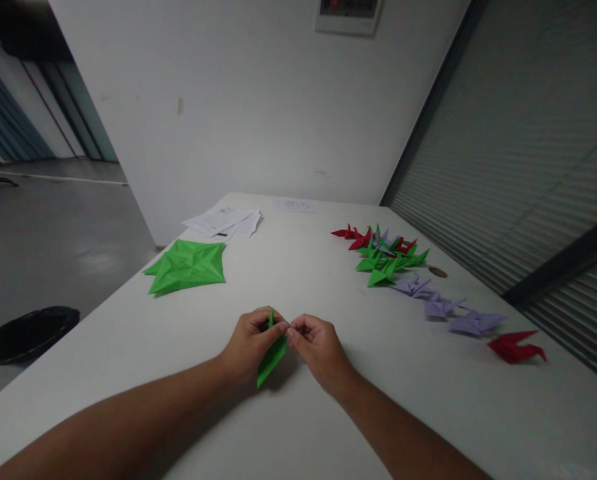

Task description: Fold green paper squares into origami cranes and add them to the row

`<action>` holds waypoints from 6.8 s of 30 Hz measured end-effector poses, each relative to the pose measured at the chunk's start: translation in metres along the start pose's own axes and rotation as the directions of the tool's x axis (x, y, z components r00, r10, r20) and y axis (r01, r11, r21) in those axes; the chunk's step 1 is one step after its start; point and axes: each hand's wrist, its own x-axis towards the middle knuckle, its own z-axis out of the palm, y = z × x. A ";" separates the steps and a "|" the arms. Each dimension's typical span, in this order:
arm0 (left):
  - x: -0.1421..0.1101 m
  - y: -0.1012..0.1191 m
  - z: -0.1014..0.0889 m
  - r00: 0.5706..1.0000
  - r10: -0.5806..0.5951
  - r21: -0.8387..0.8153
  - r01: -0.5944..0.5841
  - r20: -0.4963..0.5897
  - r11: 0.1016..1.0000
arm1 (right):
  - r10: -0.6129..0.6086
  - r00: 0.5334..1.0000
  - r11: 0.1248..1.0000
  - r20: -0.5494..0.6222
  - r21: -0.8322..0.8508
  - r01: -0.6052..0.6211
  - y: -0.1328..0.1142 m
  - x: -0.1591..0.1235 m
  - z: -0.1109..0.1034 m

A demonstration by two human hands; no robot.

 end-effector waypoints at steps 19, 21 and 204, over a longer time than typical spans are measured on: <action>0.007 -0.009 -0.002 0.991 -0.137 -0.252 0.132 -0.003 0.959 | -0.045 0.997 0.999 -0.069 -0.017 0.044 0.005 0.003 -0.008; 0.008 -0.010 -0.003 0.993 -0.119 -0.252 0.115 0.001 0.961 | -0.043 0.993 0.999 -0.114 -0.012 0.042 0.005 0.004 -0.010; 0.030 -0.020 -0.038 0.956 -0.102 -0.082 0.129 0.274 0.988 | 0.092 0.995 0.993 -0.029 0.073 -0.090 0.030 0.015 -0.013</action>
